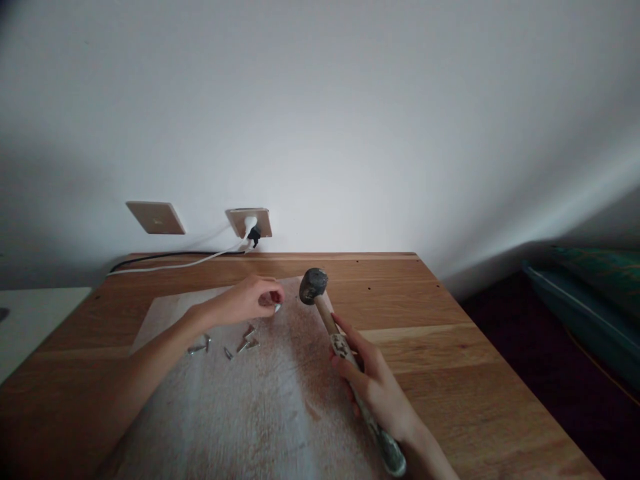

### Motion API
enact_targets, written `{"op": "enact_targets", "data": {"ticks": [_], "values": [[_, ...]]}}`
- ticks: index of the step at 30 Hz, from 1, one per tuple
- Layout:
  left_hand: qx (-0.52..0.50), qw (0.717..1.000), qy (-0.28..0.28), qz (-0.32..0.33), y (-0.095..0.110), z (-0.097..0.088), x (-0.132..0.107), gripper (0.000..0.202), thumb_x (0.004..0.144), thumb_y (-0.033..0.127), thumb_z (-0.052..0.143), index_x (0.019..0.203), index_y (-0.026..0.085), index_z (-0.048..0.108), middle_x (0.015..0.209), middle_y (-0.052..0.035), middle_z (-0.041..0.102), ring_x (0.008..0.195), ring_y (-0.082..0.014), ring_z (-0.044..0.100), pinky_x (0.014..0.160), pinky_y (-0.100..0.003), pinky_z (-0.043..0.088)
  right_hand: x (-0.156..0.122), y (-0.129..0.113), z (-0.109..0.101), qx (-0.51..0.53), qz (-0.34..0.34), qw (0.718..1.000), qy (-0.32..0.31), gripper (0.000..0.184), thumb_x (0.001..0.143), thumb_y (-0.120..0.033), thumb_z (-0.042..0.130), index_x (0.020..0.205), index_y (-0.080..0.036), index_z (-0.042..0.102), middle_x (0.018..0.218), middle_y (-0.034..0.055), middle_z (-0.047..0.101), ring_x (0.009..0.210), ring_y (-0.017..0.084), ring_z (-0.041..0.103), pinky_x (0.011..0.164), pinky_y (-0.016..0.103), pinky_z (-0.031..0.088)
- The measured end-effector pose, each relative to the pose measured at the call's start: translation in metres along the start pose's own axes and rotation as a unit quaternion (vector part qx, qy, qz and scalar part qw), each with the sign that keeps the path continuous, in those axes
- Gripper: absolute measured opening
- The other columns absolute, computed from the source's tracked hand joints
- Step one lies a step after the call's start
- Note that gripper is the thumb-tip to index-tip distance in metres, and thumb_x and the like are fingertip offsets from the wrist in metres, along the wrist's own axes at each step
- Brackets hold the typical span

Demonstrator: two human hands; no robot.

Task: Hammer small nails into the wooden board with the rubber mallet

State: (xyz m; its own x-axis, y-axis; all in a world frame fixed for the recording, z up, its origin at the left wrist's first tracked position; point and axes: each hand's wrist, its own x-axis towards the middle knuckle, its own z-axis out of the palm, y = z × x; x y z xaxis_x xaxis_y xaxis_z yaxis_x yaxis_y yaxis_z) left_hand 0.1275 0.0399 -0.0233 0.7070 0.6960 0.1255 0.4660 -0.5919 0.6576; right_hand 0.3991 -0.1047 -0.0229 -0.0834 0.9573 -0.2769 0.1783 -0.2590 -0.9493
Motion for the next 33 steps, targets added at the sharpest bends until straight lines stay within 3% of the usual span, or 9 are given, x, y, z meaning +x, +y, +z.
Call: {"op": "enact_targets", "data": {"ticks": [4,8,16,24,33], "values": [[-0.07,0.995,0.072,-0.022,-0.015,0.006,0.002,0.015,0.084,0.008,0.065,0.092,0.018,0.073,0.086,-0.0013,0.077,0.078,-0.0155,0.07,0.077,-0.026,0.052,0.002,0.007,-0.002,0.015,-0.003,1.0,-0.001,0.079,0.09,-0.045,0.071,0.162,-0.023,0.044,0.088,-0.002,0.06,0.048,0.007,0.045,0.034,0.019,0.041],[-0.093,0.99,0.105,-0.033,-0.022,0.012,0.002,0.016,0.087,0.008,0.063,0.095,0.018,0.073,0.089,-0.0023,0.079,0.082,-0.0158,0.072,0.079,-0.026,0.053,0.004,0.015,-0.002,0.021,-0.003,1.0,0.013,0.077,0.091,-0.044,0.071,0.161,-0.025,0.045,0.089,-0.0023,0.061,0.047,0.007,0.045,0.034,0.019,0.041],[-0.081,0.993,0.084,-0.027,-0.026,0.016,0.0,0.009,0.087,0.01,0.065,0.087,0.017,0.071,0.075,0.0023,0.07,0.066,-0.0122,0.061,0.069,-0.023,0.048,0.003,0.009,-0.001,0.037,0.002,0.999,0.01,0.08,0.09,-0.045,0.073,0.162,-0.024,0.044,0.083,-0.0039,0.058,0.047,0.007,0.045,0.033,0.018,0.041],[-0.06,0.993,0.096,-0.014,-0.026,0.015,-0.002,0.012,0.085,0.008,0.064,0.087,0.018,0.07,0.076,0.0022,0.07,0.068,-0.0123,0.061,0.071,-0.024,0.049,0.005,0.014,0.0,0.027,0.005,0.999,0.025,0.081,0.087,-0.047,0.074,0.161,-0.026,0.046,0.083,-0.0031,0.06,0.046,0.008,0.045,0.033,0.019,0.039],[-0.075,0.992,0.099,-0.008,-0.026,0.016,-0.002,0.009,0.086,0.012,0.063,0.087,0.017,0.07,0.077,0.0013,0.07,0.069,-0.013,0.062,0.07,-0.024,0.047,0.004,0.007,-0.001,0.025,0.002,1.0,-0.003,0.081,0.089,-0.045,0.072,0.162,-0.024,0.044,0.085,-0.0031,0.058,0.047,0.007,0.045,0.033,0.019,0.041]]}}
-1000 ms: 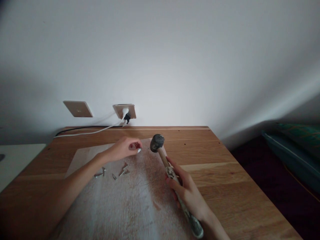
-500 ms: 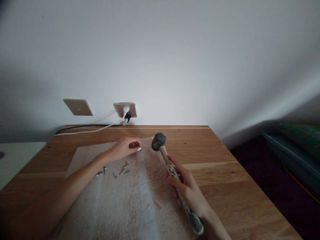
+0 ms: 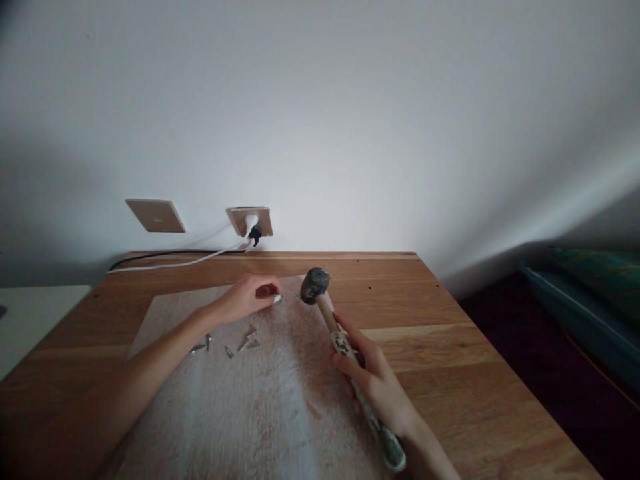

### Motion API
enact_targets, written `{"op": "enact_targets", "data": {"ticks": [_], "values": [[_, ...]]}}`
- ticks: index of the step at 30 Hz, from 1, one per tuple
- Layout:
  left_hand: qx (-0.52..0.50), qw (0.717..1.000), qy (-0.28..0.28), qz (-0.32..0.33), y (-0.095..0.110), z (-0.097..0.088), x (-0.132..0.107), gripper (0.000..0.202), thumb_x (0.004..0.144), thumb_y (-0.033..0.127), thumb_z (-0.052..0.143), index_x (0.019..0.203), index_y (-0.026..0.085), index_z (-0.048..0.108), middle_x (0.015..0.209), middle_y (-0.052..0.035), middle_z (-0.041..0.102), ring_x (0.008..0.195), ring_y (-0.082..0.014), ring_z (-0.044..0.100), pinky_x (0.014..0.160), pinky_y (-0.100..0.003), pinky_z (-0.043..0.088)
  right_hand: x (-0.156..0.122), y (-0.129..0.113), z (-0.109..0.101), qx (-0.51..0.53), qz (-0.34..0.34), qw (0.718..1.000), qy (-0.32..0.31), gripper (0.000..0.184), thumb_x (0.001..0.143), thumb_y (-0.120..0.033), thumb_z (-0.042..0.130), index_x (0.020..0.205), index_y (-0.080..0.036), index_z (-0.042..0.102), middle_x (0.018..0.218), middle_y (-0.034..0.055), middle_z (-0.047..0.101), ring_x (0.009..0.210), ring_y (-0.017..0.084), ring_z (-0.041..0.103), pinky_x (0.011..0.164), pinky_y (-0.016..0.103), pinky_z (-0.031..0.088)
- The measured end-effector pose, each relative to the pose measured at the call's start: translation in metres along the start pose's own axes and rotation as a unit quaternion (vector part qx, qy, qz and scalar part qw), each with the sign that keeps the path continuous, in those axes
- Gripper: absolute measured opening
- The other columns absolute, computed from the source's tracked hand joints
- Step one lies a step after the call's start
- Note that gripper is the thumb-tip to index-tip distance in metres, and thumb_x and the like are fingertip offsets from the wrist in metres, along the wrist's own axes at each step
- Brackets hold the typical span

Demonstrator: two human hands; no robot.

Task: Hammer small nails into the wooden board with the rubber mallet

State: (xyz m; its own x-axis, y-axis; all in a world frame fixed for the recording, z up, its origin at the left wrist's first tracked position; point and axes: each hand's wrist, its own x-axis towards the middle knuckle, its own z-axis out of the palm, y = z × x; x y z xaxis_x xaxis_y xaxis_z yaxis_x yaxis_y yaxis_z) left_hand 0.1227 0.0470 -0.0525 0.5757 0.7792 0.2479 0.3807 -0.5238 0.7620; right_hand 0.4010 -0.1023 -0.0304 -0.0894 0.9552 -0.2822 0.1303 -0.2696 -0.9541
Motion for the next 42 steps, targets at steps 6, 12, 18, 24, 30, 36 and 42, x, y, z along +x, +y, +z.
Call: {"op": "enact_targets", "data": {"ticks": [6,12,18,24,30,36,42], "values": [[0.01,1.0,-0.012,-0.005,-0.004,0.001,0.0,0.008,0.087,0.014,0.064,0.086,0.018,0.071,0.075,0.0013,0.069,0.068,-0.0135,0.061,0.069,-0.024,0.047,-0.001,0.003,0.0,0.009,0.001,1.0,0.009,0.079,0.088,-0.044,0.072,0.161,-0.025,0.046,0.088,-0.0025,0.06,0.047,0.007,0.045,0.033,0.018,0.04],[0.021,0.999,-0.009,0.024,-0.004,0.003,0.0,0.014,0.082,0.006,0.063,0.085,0.018,0.069,0.081,0.0006,0.07,0.071,-0.0139,0.062,0.071,-0.024,0.048,-0.001,0.006,0.001,0.017,0.002,1.0,0.006,0.076,0.09,-0.042,0.073,0.159,-0.025,0.048,0.087,-0.0031,0.059,0.047,0.007,0.047,0.033,0.018,0.042],[0.029,0.999,0.003,0.03,-0.002,0.005,0.001,0.017,0.079,0.003,0.062,0.082,0.018,0.067,0.079,0.0009,0.067,0.071,-0.0141,0.062,0.071,-0.025,0.047,-0.001,-0.011,0.007,0.026,-0.029,0.999,0.024,0.077,0.088,-0.044,0.075,0.158,-0.022,0.049,0.092,-0.0004,0.062,0.046,0.005,0.045,0.033,0.017,0.04],[-0.019,1.0,0.003,-0.016,-0.004,0.006,0.001,0.016,0.079,0.005,0.064,0.088,0.019,0.062,0.073,0.0039,0.066,0.064,-0.012,0.06,0.065,-0.023,0.047,0.001,-0.037,0.027,0.023,-0.044,0.999,0.008,0.08,0.087,-0.042,0.072,0.16,-0.022,0.046,0.09,-0.0009,0.061,0.044,0.005,0.044,0.033,0.018,0.036],[-0.037,0.998,0.035,-0.042,-0.008,0.01,0.001,0.029,0.074,0.0,0.066,0.096,0.018,0.063,0.083,0.0015,0.074,0.07,-0.0131,0.068,0.064,-0.022,0.05,0.004,-0.011,0.037,-0.024,-0.056,0.998,-0.007,0.072,0.094,-0.039,0.068,0.16,-0.024,0.046,0.093,0.0002,0.063,0.052,0.007,0.048,0.043,0.019,0.042],[-0.048,0.997,0.03,-0.047,-0.01,0.012,0.002,0.03,0.075,-0.001,0.065,0.098,0.018,0.062,0.088,0.0,0.078,0.075,-0.0143,0.072,0.068,-0.023,0.053,0.002,-0.004,0.033,-0.005,-0.052,0.999,-0.007,0.07,0.094,-0.038,0.067,0.159,-0.024,0.046,0.093,-0.0001,0.062,0.051,0.006,0.048,0.04,0.019,0.042],[-0.026,0.999,0.025,-0.034,-0.009,0.012,0.002,0.029,0.076,0.002,0.066,0.1,0.018,0.064,0.089,-0.0007,0.077,0.074,-0.0145,0.071,0.068,-0.024,0.053,0.002,-0.005,0.033,0.004,-0.054,0.999,-0.007,0.069,0.093,-0.036,0.068,0.158,-0.024,0.048,0.093,0.0002,0.063,0.051,0.006,0.049,0.04,0.019,0.043]]}}
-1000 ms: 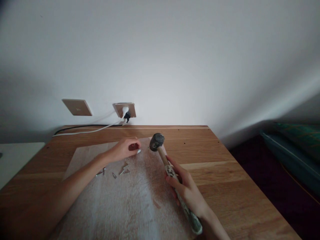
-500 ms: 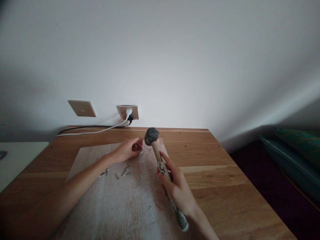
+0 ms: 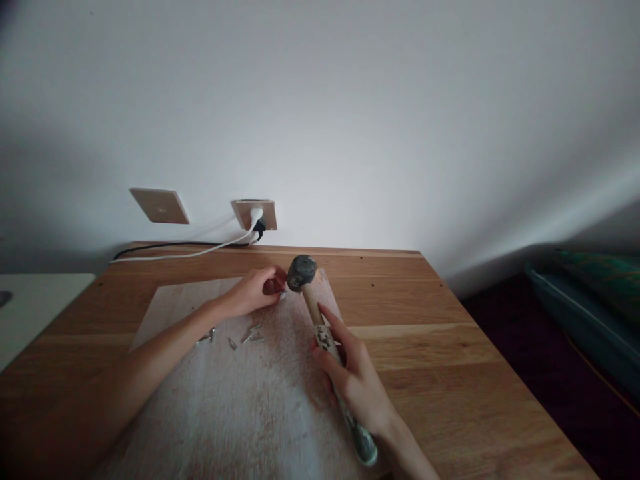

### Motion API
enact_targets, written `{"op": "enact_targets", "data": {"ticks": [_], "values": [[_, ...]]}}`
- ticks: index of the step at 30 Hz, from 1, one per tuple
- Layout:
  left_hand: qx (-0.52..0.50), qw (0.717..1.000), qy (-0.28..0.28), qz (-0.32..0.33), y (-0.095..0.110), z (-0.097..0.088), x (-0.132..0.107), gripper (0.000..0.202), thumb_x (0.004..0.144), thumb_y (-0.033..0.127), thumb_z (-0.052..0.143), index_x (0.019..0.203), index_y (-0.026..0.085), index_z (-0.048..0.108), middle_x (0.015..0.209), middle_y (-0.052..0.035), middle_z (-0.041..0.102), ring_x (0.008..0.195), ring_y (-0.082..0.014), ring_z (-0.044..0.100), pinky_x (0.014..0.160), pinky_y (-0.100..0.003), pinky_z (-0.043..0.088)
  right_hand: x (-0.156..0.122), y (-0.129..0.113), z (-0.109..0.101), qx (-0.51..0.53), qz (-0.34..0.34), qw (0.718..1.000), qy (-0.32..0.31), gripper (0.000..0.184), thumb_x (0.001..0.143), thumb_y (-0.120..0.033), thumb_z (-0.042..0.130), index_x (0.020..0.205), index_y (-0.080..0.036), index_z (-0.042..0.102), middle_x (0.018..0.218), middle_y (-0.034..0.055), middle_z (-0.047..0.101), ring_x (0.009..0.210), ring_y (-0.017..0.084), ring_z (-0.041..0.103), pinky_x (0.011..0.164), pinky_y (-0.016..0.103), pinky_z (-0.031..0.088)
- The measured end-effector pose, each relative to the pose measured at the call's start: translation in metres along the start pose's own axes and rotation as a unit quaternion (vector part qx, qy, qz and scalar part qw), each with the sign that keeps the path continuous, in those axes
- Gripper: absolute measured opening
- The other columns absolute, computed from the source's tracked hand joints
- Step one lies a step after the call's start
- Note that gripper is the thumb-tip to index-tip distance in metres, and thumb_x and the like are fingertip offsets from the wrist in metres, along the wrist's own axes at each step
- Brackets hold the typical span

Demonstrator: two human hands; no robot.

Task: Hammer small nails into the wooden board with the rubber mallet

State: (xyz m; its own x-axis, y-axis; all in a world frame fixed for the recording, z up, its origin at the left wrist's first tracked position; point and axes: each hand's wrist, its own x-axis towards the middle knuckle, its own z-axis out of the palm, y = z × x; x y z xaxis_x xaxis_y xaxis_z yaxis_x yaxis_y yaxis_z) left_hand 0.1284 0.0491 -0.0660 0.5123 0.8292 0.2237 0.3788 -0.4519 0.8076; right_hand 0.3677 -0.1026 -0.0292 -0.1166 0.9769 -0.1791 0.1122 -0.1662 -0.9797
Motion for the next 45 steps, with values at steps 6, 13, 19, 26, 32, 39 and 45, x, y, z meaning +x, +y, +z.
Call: {"op": "enact_targets", "data": {"ticks": [6,13,19,26,32,39,45], "values": [[0.008,1.0,-0.003,-0.001,0.0011,0.0001,-0.0001,0.038,0.073,0.001,0.066,0.107,0.017,0.064,0.092,-0.0017,0.077,0.076,-0.0157,0.071,0.068,-0.025,0.053,-0.0018,-0.0002,-0.0017,-0.014,-0.003,1.0,-0.013,0.07,0.094,-0.035,0.067,0.159,-0.023,0.046,0.094,0.0004,0.062,0.051,0.007,0.048,0.04,0.019,0.042],[0.012,1.0,0.005,0.013,-0.0007,0.0006,-0.0002,0.051,0.072,-0.001,0.066,0.12,0.018,0.062,0.087,0.0005,0.077,0.075,-0.0171,0.073,0.069,-0.025,0.053,-0.0046,0.0005,-0.0032,-0.075,-0.006,0.996,-0.048,0.071,0.096,-0.036,0.062,0.162,-0.02,0.042,0.081,-0.0029,0.058,0.052,0.008,0.045,0.045,0.021,0.038],[0.02,1.0,0.017,0.001,0.0019,0.0009,0.0007,0.045,0.074,0.0,0.066,0.115,0.018,0.065,0.085,0.0007,0.077,0.075,-0.0171,0.073,0.07,-0.025,0.053,-0.0038,-0.0011,-0.0044,-0.123,-0.029,0.991,-0.037,0.07,0.095,-0.036,0.062,0.16,-0.016,0.046,0.079,-0.0024,0.058,0.062,0.012,0.048,0.057,0.024,0.041],[-0.01,1.0,-0.01,-0.027,0.0022,-0.0016,0.0018,0.053,0.074,-0.001,0.066,0.123,0.018,0.065,0.091,-0.0005,0.08,0.075,-0.016,0.074,0.068,-0.024,0.055,-0.0036,-0.0007,-0.0054,-0.108,-0.03,0.993,-0.028,0.071,0.096,-0.037,0.06,0.162,-0.019,0.042,0.094,0.0016,0.066,0.062,0.012,0.051,0.059,0.026,0.045],[0.014,1.0,0.001,-0.011,0.0023,-0.0019,0.0012,0.041,0.074,-0.001,0.065,0.11,0.017,0.068,0.088,-0.0003,0.079,0.074,-0.0156,0.073,0.069,-0.024,0.054,-0.0049,-0.0041,-0.0057,-0.144,-0.049,0.988,-0.032,0.068,0.094,-0.036,0.061,0.159,-0.017,0.049,0.09,0.0014,0.069,0.069,0.015,0.056,0.066,0.028,0.047],[0.025,0.999,0.015,-0.03,0.0049,-0.0028,0.0009,0.047,0.075,0.002,0.066,0.119,0.018,0.069,0.087,-0.0001,0.079,0.075,-0.0167,0.073,0.071,-0.025,0.055,-0.0058,-0.0039,-0.0052,-0.143,-0.051,0.988,-0.038,0.066,0.095,-0.036,0.061,0.158,-0.017,0.049,0.089,0.0017,0.069,0.066,0.014,0.054,0.063,0.027,0.045],[0.021,0.999,0.006,-0.026,0.0057,-0.0055,0.0011,0.043,0.075,0.003,0.065,0.115,0.018,0.071,0.092,-0.0016,0.081,0.08,-0.0184,0.076,0.075,-0.026,0.056,-0.0067,-0.0024,-0.0045,-0.144,-0.046,0.987,-0.045,0.066,0.098,-0.035,0.06,0.16,-0.018,0.046,0.09,0.0016,0.067,0.066,0.014,0.053,0.065,0.028,0.045]]}}
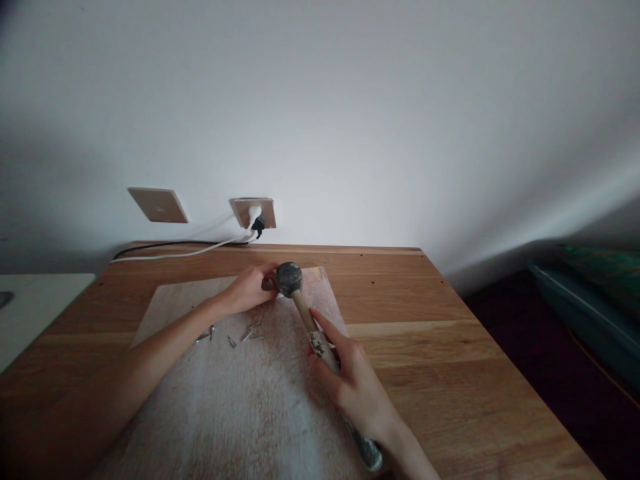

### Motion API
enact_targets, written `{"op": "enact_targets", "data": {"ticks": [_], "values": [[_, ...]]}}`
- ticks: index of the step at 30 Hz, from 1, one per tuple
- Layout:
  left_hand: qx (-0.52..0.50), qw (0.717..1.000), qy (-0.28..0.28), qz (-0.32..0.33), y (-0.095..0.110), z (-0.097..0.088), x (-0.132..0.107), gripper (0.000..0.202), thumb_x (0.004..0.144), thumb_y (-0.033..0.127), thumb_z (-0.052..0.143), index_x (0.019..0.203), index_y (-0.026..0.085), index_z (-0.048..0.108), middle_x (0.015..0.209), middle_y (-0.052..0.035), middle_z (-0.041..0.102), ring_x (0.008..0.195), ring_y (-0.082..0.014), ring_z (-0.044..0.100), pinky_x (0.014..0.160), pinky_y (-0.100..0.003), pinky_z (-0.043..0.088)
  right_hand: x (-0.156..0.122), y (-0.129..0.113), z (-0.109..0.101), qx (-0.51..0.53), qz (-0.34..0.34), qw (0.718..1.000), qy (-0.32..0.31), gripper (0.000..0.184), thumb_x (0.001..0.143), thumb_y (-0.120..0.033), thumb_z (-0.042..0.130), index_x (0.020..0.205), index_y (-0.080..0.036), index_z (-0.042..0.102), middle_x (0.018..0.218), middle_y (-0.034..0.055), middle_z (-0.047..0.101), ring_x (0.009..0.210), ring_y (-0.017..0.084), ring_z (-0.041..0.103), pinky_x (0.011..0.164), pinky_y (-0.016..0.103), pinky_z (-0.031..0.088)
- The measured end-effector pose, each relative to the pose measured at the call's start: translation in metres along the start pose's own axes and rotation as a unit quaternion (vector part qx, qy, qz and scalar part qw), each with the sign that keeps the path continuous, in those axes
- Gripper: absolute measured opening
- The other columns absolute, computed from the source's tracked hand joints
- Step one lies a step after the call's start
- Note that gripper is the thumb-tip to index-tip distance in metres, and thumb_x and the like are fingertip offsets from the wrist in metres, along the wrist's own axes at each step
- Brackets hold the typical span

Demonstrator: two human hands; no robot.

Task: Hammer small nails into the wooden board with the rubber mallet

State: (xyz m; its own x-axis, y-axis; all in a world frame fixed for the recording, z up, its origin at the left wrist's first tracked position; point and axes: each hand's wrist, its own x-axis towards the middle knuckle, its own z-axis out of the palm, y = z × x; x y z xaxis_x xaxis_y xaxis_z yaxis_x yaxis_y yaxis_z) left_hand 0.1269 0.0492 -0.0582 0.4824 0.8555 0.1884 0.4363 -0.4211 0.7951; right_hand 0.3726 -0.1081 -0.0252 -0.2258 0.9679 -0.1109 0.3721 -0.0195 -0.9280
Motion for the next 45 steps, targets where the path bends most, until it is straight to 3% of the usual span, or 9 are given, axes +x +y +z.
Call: {"op": "enact_targets", "data": {"ticks": [10,22,25,29,32,35,41,45], "values": [[0.011,1.0,0.004,0.005,0.002,0.002,-0.001,0.037,0.074,0.002,0.065,0.107,0.018,0.071,0.086,0.0007,0.078,0.074,-0.016,0.072,0.071,-0.025,0.054,0.0,0.001,-0.001,-0.014,-0.014,1.0,0.001,0.065,0.098,-0.035,0.059,0.16,-0.017,0.047,0.095,0.0029,0.071,0.084,0.02,0.064,0.081,0.033,0.051],[0.022,1.0,-0.008,0.007,-0.003,0.001,0.0,0.042,0.075,0.001,0.065,0.113,0.019,0.07,0.087,0.0015,0.077,0.076,-0.0162,0.071,0.073,-0.025,0.053,-0.001,0.002,0.0,-0.011,-0.017,1.0,0.005,0.065,0.099,-0.035,0.059,0.16,-0.02,0.046,0.097,0.0038,0.074,0.085,0.021,0.066,0.082,0.033,0.053],[0.036,0.999,-0.012,0.016,-0.002,-0.002,0.001,0.04,0.076,0.002,0.064,0.111,0.02,0.07,0.088,0.0008,0.077,0.078,-0.0175,0.071,0.077,-0.027,0.053,0.0,0.003,0.0,-0.014,-0.011,1.0,0.0,0.065,0.098,-0.036,0.06,0.16,-0.021,0.047,0.095,0.0032,0.072,0.082,0.02,0.064,0.078,0.032,0.051],[0.122,0.991,-0.033,0.053,0.016,-0.024,-0.002,0.032,0.076,0.009,0.072,0.106,0.021,0.072,0.106,-0.0056,0.074,0.1,-0.0242,0.07,0.091,-0.033,0.052,-0.001,0.002,-0.001,0.012,0.002,1.0,0.011,0.066,0.097,-0.035,0.06,0.161,-0.02,0.045,0.098,0.0034,0.07,0.069,0.015,0.057,0.064,0.027,0.046],[0.156,0.977,-0.136,0.047,0.038,-0.043,-0.012,0.017,0.073,0.022,0.08,0.089,0.023,0.074,0.096,-0.0029,0.069,0.088,-0.0222,0.068,0.079,-0.03,0.049,-0.001,0.001,-0.001,0.038,0.008,0.999,0.032,0.067,0.097,-0.033,0.06,0.16,-0.02,0.045,0.099,0.0033,0.069,0.066,0.013,0.054,0.062,0.026,0.047],[0.151,0.965,-0.212,0.033,0.054,-0.051,-0.021,0.017,0.065,0.016,0.082,0.074,0.023,0.07,0.077,0.0021,0.065,0.07,-0.017,0.061,0.063,-0.027,0.041,0.0,0.001,-0.002,0.044,0.001,0.998,0.045,0.066,0.096,-0.034,0.061,0.159,-0.019,0.048,0.097,0.0032,0.069,0.073,0.015,0.058,0.069,0.028,0.05],[0.16,0.958,-0.237,0.026,0.053,-0.042,-0.025,0.018,0.062,0.007,0.069,0.064,0.024,0.065,0.063,0.0035,0.062,0.059,-0.0167,0.055,0.056,-0.03,0.034,0.001,0.002,-0.002,0.035,0.01,0.999,0.032,0.068,0.095,-0.035,0.061,0.16,-0.019,0.047,0.096,0.0037,0.07,0.068,0.014,0.056,0.06,0.026,0.045],[0.15,0.966,-0.204,0.046,0.045,-0.04,-0.022,0.025,0.058,-0.001,0.063,0.062,0.024,0.064,0.062,0.0035,0.062,0.06,-0.0174,0.057,0.056,-0.03,0.033,0.002,0.002,-0.001,0.027,0.008,0.999,0.034,0.068,0.095,-0.035,0.062,0.159,-0.019,0.048,0.097,0.004,0.072,0.072,0.016,0.058,0.064,0.027,0.048]]}}
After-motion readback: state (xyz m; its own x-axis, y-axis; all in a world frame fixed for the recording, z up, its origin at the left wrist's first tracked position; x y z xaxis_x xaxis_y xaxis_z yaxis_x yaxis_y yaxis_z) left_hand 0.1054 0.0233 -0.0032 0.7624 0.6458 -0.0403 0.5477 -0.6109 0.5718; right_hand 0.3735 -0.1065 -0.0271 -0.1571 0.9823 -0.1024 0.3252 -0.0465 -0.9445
